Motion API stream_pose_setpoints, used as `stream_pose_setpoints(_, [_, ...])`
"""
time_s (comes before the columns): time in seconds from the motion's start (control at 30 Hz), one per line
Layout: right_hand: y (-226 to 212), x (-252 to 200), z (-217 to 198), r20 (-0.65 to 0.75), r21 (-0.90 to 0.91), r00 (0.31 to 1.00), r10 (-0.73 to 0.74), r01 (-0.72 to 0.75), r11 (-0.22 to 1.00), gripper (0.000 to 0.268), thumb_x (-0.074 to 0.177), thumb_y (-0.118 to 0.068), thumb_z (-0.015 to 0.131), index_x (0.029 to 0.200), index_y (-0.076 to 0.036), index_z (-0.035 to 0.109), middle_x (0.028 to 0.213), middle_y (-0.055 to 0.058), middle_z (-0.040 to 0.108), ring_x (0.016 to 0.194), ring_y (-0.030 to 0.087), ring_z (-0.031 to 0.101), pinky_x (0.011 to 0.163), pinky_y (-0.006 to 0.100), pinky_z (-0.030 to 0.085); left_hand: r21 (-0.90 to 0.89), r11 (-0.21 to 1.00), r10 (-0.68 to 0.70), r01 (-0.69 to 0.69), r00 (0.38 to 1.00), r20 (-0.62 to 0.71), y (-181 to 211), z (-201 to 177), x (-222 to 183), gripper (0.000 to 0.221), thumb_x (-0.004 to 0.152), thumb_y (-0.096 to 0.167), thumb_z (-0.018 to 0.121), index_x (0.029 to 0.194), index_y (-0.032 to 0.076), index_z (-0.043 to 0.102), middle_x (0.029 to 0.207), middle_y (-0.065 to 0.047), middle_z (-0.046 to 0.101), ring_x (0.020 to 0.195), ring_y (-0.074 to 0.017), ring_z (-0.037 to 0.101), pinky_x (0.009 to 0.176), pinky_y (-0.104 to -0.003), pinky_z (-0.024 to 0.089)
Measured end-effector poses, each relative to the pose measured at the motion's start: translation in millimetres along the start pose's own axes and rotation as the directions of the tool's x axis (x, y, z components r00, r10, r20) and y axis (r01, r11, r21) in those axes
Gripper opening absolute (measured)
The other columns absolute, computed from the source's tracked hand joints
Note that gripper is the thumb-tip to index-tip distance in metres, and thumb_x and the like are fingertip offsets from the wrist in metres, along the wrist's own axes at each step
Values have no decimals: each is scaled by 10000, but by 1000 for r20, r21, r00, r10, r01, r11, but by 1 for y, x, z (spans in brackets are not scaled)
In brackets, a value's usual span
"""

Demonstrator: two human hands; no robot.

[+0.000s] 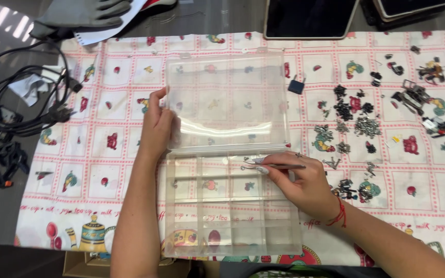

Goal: Sorting small electronic or mechanical components into a compartmented plastic box using tweezers

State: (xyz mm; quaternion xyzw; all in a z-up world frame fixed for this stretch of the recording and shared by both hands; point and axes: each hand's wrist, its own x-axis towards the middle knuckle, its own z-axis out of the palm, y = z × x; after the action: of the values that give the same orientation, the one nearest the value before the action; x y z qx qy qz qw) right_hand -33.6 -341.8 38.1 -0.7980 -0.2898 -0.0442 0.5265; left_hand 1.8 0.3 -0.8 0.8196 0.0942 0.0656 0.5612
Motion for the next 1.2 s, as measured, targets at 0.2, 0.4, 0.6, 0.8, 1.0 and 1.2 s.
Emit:
stream_pose_setpoints(0.2, [18,-9,-36,-166,52,985,35,-27,998,108,852,-46,783,953,-77,808,792,99,799,654,253,728,644,355,586,25,999,24,-24,1000,-10,1,-1,0,557,936,160,435,1488,85,449,1123,-341,675,1128,-441,637,987,-564,460])
stream_pose_setpoints(0.4, [31,3,-118,-320,-108,913,253,-300,948,141,1032,-115,703,1039,25,718,874,128,710,707,195,689,683,280,569,73,975,-208,211,977,-49,42,11,-8,569,882,216,393,1443,150,466,949,-5,511,776,-128,441,731,-294,362])
stream_pose_setpoints(0.6, [66,11,-141,-246,-9,851,465,-481,876,102,1006,-125,719,1013,-25,738,960,52,716,732,134,642,695,247,529,92,986,-137,140,990,-36,38,14,-7,621,879,190,373,1491,111,442,1232,-31,574,906,-139,487,796,-304,388])
stream_pose_setpoints(0.8, [71,7,-125,-199,-53,901,386,-403,914,111,972,-10,727,1074,27,748,888,208,746,772,239,702,753,369,572,140,990,-19,15,1000,23,12,9,-10,587,946,152,378,1530,96,386,1190,-370,650,1173,-496,606,989,-613,430])
stream_pose_setpoints(1.0, [78,6,-121,-199,-40,896,396,-411,911,100,974,-18,734,1065,15,759,838,182,747,709,208,700,733,332,565,137,991,-2,-2,1000,27,6,8,-7,590,930,125,383,1518,73,391,1198,-389,641,1168,-523,605,976,-624,447])
stream_pose_setpoints(1.2, [69,6,-120,-256,-70,902,348,-376,924,74,988,-35,762,1054,-1,759,771,144,729,638,180,675,712,318,556,141,990,9,-12,1000,23,7,8,-8,592,933,126,386,1522,81,407,1169,-370,659,1162,-494,615,962,-600,460])
